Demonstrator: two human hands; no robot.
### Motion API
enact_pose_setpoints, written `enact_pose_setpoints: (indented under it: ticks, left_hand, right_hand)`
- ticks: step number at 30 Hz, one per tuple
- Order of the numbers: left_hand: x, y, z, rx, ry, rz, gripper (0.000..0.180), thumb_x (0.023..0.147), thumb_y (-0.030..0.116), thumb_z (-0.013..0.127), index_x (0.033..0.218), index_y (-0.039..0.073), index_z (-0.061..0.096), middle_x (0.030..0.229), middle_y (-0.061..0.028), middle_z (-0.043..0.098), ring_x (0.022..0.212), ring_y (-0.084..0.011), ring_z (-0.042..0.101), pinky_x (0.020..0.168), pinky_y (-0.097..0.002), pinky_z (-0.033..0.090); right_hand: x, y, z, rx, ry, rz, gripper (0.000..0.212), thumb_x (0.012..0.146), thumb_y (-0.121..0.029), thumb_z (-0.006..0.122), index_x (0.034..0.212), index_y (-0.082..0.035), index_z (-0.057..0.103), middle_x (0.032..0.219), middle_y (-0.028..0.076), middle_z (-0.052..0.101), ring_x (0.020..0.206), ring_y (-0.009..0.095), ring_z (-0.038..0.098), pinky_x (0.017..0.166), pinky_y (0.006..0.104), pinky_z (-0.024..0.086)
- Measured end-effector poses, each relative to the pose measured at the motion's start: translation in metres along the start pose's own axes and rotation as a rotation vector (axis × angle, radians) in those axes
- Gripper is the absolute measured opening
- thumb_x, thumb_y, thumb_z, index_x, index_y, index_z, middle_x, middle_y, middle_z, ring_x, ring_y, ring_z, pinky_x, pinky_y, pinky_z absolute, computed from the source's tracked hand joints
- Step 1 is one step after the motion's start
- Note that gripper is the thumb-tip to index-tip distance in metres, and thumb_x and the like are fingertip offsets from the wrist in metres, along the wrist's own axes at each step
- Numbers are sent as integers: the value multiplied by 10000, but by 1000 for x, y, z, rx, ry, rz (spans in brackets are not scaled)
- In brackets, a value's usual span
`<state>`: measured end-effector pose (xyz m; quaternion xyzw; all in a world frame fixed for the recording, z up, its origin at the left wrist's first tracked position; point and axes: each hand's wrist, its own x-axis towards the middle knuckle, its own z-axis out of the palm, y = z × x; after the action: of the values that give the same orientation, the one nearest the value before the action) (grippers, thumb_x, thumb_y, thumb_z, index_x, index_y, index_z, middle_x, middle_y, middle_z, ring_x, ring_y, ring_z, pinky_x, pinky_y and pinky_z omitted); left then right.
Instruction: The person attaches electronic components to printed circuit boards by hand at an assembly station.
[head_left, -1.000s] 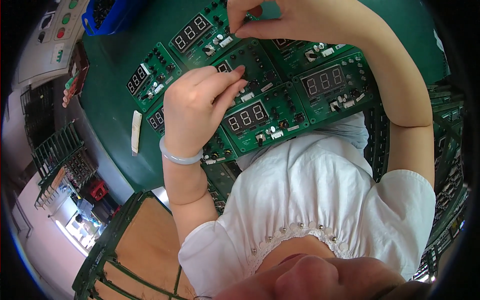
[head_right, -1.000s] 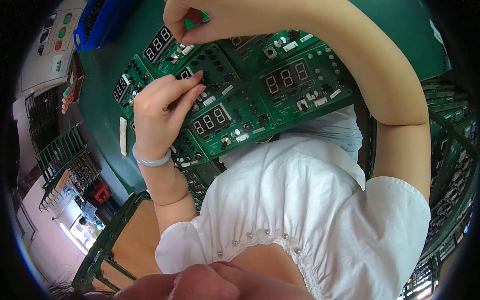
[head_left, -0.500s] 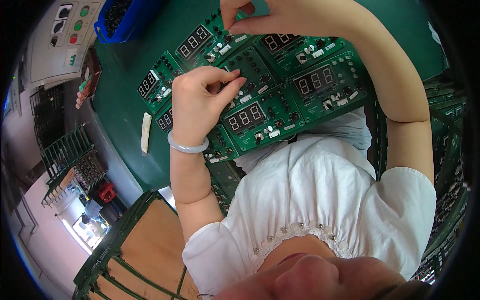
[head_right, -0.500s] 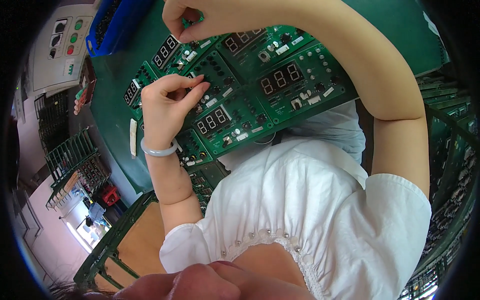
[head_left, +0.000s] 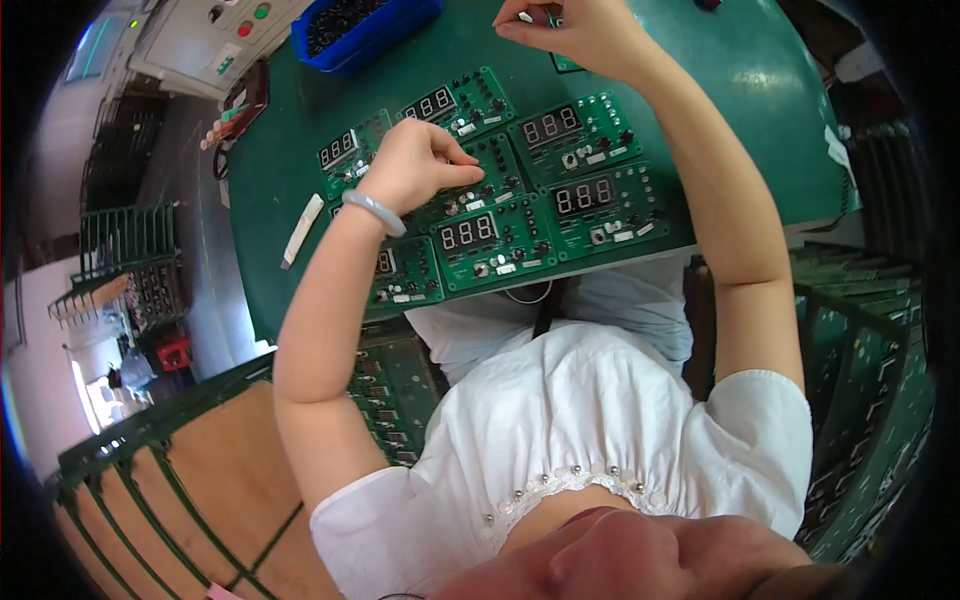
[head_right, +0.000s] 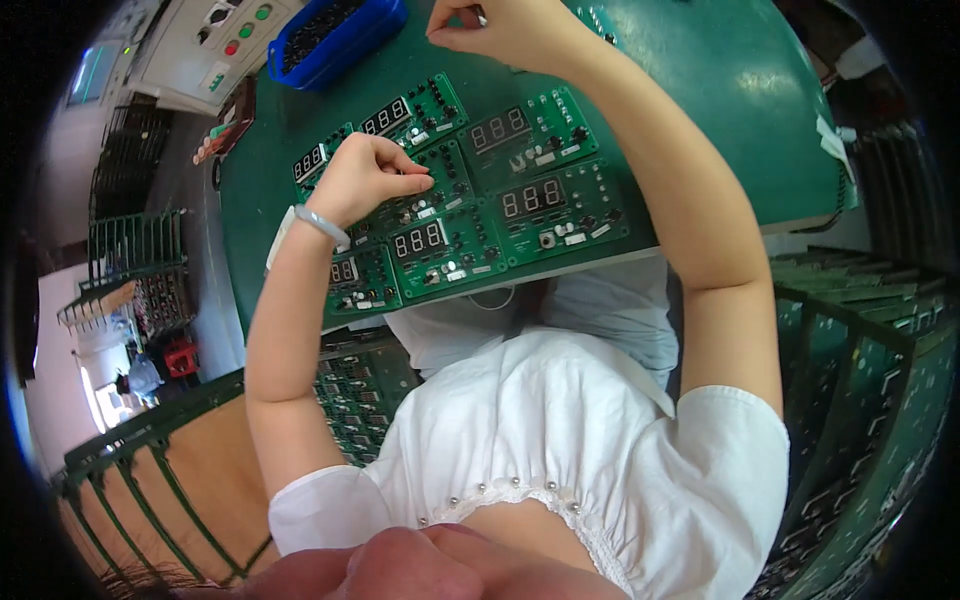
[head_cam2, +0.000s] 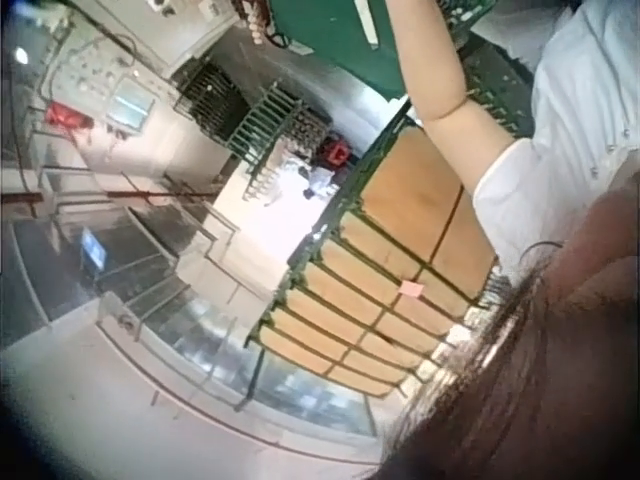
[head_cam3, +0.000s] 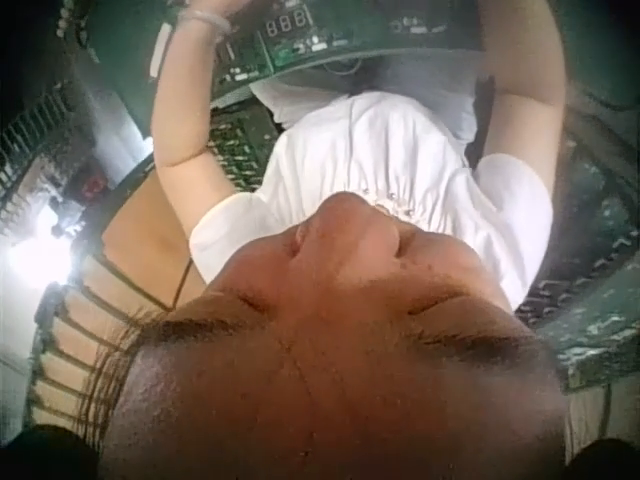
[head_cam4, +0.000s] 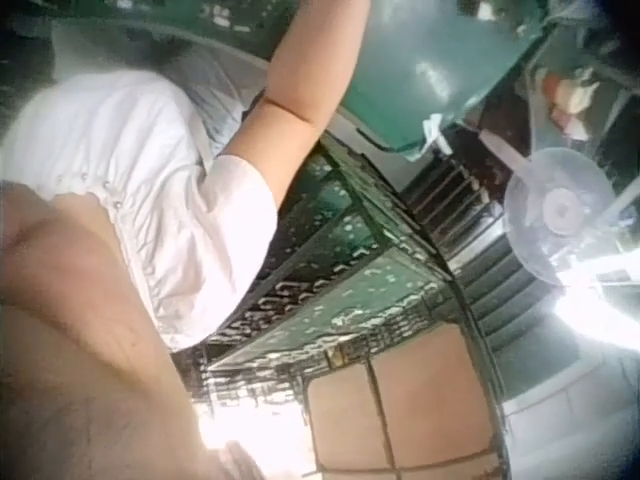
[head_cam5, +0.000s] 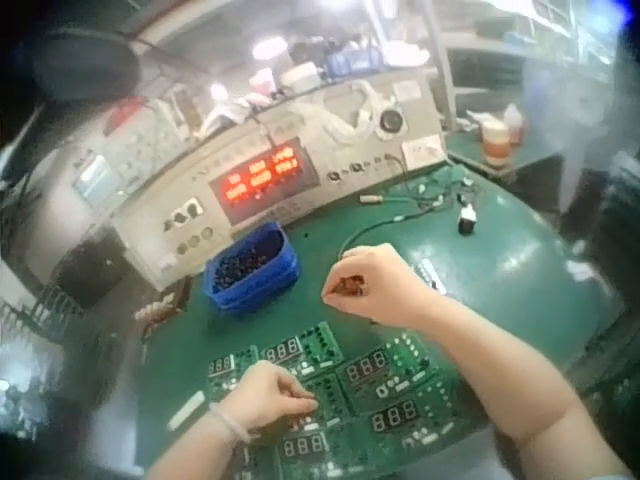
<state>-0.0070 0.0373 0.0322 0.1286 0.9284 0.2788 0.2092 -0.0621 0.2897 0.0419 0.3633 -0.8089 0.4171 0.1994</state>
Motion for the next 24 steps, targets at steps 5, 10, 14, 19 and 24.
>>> enact_pose_setpoints:
  ticks: [5, 10, 14, 19, 24]
  left_hand:
    - [8, 1, -4, 22, -54, -78, 217, 735, 175, 853, 837, -2, 777, 741, -52, 718, 658, -103, 617, 635, -273, 497]
    - [-6, 1, 10, 77, 111, -106, 200, 725, 223, 853, 852, 78, 800, 813, -111, 745, 758, -208, 696, 752, -330, 539]
    - [-28, 12, 34, 40, 293, -121, 173, 764, 174, 816, 884, 54, 785, 790, -114, 733, 717, -207, 688, 715, -337, 536]
    - [-31, 5, 45, -81, 373, -157, 168, 766, 167, 817, 893, 60, 793, 779, -108, 730, 708, -196, 678, 696, -331, 527]
    - [-31, -8, 54, -144, 468, -83, 195, 770, 156, 829, 919, 37, 794, 621, -6, 621, 555, -78, 498, 538, -264, 401]
  right_hand:
    - [0, 8, 1, 83, 143, 217, 91, 816, -75, 734, 888, -22, 718, 724, 89, 621, 659, 181, 613, 618, 293, 494]
    - [-8, 78, 4, -231, 124, 191, 200, 853, -283, 733, 968, -123, 762, 664, 15, 617, 635, 189, 597, 638, 326, 501]
    - [-24, 129, -22, -380, 162, 599, 331, 820, -461, 689, 1012, -204, 772, 956, 81, 738, 959, 308, 685, 847, 470, 512]
    - [-26, 134, -25, -150, -208, 643, 527, 716, -615, 762, 1075, -230, 759, 1144, 49, 712, 1180, 300, 600, 933, 526, 478]
    - [-27, 116, -18, -361, -311, 554, 640, 635, -584, 843, 1148, -220, 724, 1111, 43, 712, 1071, 254, 657, 911, 432, 503]
